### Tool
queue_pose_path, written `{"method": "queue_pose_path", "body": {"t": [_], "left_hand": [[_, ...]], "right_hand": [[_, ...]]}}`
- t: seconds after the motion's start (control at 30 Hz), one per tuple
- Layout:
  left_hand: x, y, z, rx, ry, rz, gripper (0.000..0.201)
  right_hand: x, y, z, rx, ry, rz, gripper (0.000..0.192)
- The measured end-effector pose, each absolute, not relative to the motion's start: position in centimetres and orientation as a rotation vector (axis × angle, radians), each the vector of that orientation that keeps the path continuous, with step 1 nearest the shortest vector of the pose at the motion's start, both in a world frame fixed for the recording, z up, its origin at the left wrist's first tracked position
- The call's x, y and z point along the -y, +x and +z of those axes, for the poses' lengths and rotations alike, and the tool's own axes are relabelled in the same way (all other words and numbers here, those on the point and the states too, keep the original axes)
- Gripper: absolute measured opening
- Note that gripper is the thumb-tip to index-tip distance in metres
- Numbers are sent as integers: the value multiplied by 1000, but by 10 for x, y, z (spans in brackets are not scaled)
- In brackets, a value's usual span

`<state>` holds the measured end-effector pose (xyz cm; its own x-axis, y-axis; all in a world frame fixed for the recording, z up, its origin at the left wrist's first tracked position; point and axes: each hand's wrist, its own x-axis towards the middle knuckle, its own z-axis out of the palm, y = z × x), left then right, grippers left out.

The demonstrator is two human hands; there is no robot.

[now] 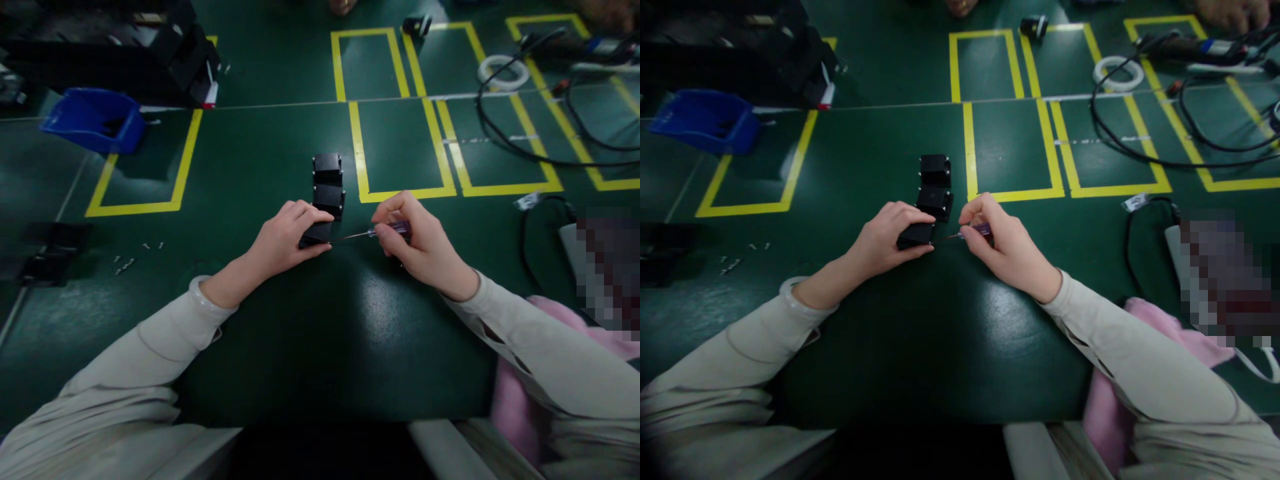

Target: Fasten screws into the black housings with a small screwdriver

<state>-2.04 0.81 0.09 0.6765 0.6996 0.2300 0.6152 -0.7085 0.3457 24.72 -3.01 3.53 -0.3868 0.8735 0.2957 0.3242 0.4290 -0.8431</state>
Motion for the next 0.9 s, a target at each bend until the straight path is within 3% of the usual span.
{"method": "queue_pose_path", "body": {"t": [0.9], "left_hand": [[-8, -20, 2, -1054, 2656, 517, 42]], "right_hand": [[31, 247, 36, 1931, -1011, 907, 9]]}}
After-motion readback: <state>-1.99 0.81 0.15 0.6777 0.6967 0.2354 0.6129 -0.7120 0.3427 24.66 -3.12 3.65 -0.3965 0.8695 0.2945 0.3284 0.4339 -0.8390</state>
